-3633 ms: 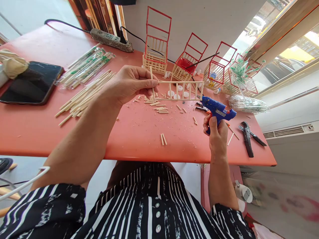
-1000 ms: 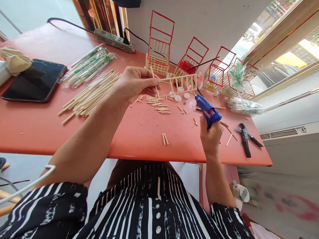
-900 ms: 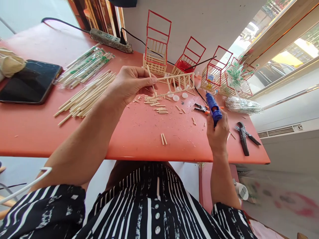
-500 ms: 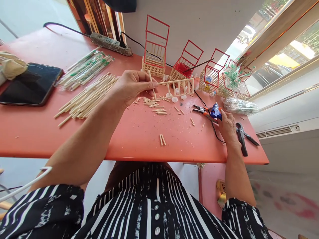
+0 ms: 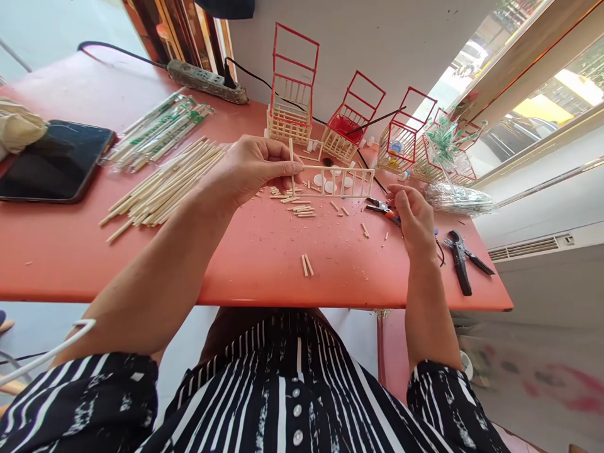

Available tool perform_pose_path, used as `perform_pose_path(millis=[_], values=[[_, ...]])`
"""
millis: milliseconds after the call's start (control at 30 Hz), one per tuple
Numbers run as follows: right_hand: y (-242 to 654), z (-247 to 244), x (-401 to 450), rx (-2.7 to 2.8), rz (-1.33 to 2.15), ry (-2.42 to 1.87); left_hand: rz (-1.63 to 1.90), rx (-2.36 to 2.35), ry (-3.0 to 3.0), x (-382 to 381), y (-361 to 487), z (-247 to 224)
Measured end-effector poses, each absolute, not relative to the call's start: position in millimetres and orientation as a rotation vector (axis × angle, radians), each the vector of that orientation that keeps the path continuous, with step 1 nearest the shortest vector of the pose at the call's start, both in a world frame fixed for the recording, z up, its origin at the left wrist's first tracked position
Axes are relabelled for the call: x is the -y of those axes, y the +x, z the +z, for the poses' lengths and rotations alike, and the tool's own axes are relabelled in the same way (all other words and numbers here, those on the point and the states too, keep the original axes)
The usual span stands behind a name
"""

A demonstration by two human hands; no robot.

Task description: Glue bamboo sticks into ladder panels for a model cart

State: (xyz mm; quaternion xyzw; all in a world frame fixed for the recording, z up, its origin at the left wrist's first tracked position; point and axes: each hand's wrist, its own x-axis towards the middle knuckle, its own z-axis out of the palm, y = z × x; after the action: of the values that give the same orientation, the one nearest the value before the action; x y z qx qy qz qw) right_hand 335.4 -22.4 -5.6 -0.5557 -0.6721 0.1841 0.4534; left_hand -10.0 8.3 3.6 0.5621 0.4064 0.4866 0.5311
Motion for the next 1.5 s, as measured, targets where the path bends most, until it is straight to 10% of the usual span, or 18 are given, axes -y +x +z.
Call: perform_pose_path(millis=[867,1500], values=[[295,-30,12,1.548,0.882,-1.317,1.035,-1.018,1.381,-16,4,-16],[290,-28,22,1.473,0.261,-1.304,0.988,-1.017,1.303,-23,9,-32]])
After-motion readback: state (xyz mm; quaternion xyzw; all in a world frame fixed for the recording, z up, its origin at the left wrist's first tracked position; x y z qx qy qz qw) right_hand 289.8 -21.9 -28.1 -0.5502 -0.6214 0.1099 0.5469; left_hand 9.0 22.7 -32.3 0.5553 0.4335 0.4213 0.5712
